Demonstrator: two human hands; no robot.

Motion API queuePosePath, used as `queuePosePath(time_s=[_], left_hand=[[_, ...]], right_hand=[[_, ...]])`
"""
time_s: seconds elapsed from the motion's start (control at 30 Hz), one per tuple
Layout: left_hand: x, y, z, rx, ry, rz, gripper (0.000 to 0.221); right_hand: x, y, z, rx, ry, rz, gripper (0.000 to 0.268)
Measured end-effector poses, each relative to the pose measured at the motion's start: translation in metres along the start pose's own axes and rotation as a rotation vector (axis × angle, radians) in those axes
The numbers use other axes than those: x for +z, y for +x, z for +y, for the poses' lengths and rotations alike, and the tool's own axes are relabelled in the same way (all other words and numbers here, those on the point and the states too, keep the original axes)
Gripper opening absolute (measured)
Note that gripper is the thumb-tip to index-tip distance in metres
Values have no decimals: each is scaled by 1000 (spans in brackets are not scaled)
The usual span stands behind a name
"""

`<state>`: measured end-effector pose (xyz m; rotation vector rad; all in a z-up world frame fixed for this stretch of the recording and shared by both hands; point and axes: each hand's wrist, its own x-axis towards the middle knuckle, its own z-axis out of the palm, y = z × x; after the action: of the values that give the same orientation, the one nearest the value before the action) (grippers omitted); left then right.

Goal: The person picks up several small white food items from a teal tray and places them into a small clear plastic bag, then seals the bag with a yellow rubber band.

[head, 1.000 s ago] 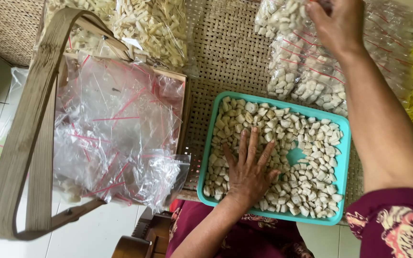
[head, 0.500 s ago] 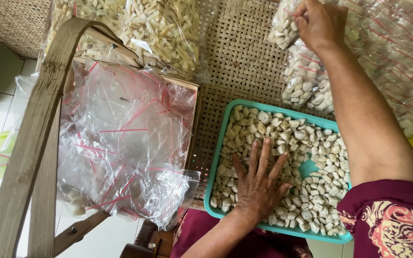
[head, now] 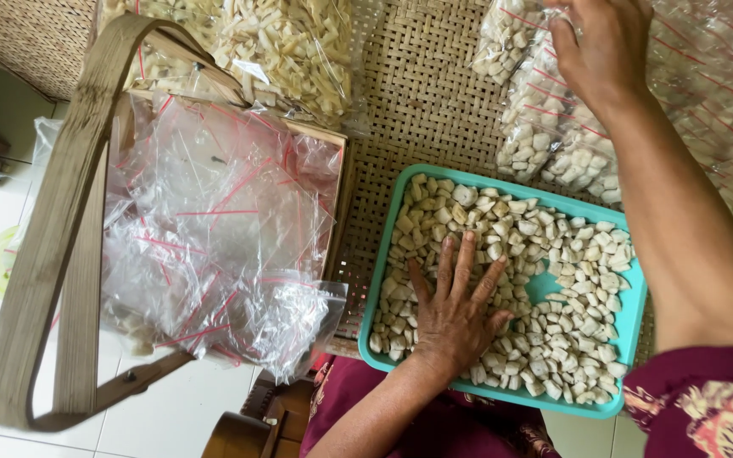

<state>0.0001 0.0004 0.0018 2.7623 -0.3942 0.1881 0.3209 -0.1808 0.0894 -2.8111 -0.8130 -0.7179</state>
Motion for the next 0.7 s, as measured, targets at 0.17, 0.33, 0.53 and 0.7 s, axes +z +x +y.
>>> queuePosePath(time_s=[0.17, 0.33, 0.53, 0.7], left_hand=[[8, 1, 1, -9, 8, -60, 85], [-38, 24, 6, -32, -39, -534, 78], [-71, 36, 16, 5, -83, -464, 59], [-118, 45, 3, 104, -233, -156, 67]], right_hand=[[-70, -92, -36, -37, 264, -75, 14], [-116, -219, -74, 45, 288, -116, 18], [-150, -343, -92, 240, 356, -95, 21], [-179, -372, -121, 406, 443, -21, 22]])
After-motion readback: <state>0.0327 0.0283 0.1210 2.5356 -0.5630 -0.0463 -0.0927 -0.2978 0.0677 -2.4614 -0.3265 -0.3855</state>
